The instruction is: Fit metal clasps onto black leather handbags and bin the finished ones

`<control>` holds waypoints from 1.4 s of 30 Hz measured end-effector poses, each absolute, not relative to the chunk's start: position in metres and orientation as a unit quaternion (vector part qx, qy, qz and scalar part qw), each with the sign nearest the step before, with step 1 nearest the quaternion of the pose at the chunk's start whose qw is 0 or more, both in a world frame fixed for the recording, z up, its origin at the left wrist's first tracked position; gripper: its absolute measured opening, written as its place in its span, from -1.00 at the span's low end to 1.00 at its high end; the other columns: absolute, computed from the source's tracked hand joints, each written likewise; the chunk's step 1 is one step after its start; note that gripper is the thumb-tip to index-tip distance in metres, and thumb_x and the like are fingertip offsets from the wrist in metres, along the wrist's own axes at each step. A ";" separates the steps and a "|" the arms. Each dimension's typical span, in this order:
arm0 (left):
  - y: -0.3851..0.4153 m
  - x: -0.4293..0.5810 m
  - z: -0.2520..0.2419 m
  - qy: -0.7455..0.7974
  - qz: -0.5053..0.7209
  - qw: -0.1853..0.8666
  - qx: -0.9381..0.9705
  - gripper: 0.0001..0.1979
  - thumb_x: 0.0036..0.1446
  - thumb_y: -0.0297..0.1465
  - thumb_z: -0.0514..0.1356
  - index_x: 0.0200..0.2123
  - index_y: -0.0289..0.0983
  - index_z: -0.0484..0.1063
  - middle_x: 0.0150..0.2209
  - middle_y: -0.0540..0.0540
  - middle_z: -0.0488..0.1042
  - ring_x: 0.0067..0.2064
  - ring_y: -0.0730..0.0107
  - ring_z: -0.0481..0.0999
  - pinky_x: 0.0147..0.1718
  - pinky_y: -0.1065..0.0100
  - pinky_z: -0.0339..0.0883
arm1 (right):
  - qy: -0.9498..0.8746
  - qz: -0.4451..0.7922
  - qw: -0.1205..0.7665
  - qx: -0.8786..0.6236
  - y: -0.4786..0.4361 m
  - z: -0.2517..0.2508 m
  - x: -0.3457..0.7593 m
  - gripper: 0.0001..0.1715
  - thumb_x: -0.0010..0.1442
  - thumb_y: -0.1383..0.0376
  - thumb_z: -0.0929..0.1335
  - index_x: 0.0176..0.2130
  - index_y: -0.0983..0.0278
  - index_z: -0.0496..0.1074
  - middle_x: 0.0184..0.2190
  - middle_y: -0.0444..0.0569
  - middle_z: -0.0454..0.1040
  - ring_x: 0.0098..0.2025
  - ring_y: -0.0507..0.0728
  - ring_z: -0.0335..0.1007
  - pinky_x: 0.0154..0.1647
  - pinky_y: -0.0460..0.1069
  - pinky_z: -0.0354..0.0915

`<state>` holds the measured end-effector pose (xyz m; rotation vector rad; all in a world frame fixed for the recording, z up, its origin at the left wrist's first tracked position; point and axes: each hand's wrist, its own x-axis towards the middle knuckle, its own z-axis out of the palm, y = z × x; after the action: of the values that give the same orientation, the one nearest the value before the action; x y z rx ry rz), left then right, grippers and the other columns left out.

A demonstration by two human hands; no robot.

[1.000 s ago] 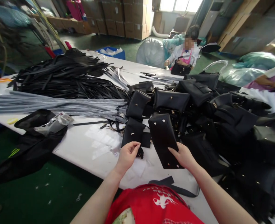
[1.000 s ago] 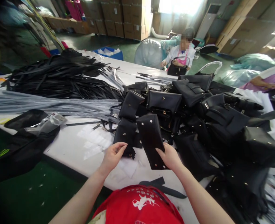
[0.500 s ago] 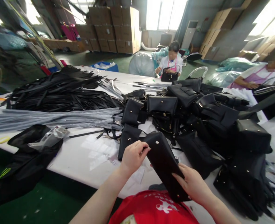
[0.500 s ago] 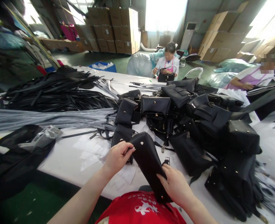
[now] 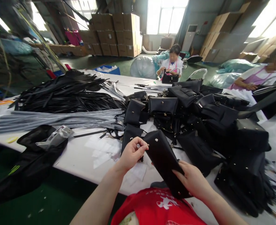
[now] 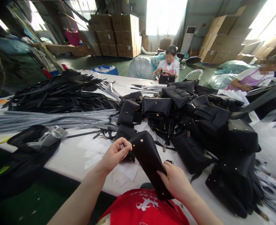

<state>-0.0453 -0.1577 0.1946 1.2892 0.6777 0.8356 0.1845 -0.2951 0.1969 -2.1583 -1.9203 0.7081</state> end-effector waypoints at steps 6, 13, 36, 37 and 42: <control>-0.148 -0.034 0.199 0.317 0.391 0.439 0.744 -0.74 0.17 -0.42 0.12 -0.06 -0.23 0.41 -0.39 0.01 0.37 -0.40 0.50 0.35 -0.41 0.46 0.25 | -0.655 0.231 0.053 -0.717 -0.297 0.205 0.176 -0.66 0.28 0.16 0.17 -0.25 0.22 0.45 -0.29 0.00 0.46 -0.25 0.16 0.41 -0.23 -0.02 0.24; -0.137 -0.035 0.205 0.310 0.358 0.396 0.787 -0.91 0.13 -0.38 0.20 -0.31 -0.25 0.49 -0.39 0.00 0.36 -0.46 0.53 0.31 -0.48 0.46 0.20 | -0.667 0.237 0.054 -0.704 -0.298 0.208 0.170 -0.70 0.29 0.20 0.16 -0.27 0.21 0.41 -0.29 -0.03 0.44 -0.27 0.14 0.41 -0.27 -0.02 0.20; -0.148 -0.052 0.177 0.319 0.370 0.720 0.493 -0.78 0.08 -0.32 0.21 -0.23 -0.33 0.46 -0.62 0.12 0.13 -0.63 0.66 0.03 -0.66 0.53 -0.18 | -0.319 0.491 0.413 -0.698 -0.283 0.206 0.215 -0.56 -0.10 0.07 0.50 -0.30 0.33 0.52 -0.41 -0.01 0.57 -0.41 0.17 0.50 -0.41 -0.01 0.37; -0.152 -0.049 0.173 0.335 0.354 0.715 0.501 -0.77 0.10 -0.30 0.18 -0.25 -0.34 0.47 -0.64 0.14 0.07 -0.63 0.64 -0.01 -0.66 0.52 -0.20 | -0.288 0.498 0.437 -0.691 -0.281 0.207 0.216 -0.57 -0.12 0.10 0.52 -0.30 0.33 0.53 -0.41 -0.01 0.58 -0.41 0.17 0.50 -0.40 -0.01 0.39; -0.175 -0.033 0.158 0.363 0.314 0.679 0.555 -0.71 0.15 -0.25 0.11 -0.19 -0.32 0.47 -0.63 0.11 0.14 -0.61 0.57 0.06 -0.63 0.49 -0.08 | -0.209 0.492 0.507 -0.676 -0.275 0.208 0.213 -0.62 -0.19 0.18 0.56 -0.35 0.33 0.55 -0.44 0.00 0.59 -0.41 0.15 0.52 -0.38 -0.06 0.41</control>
<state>-0.0330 -0.1747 0.1583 1.2468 0.8156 0.7052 0.2132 -0.2749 0.2081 -1.6305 -0.5035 1.1853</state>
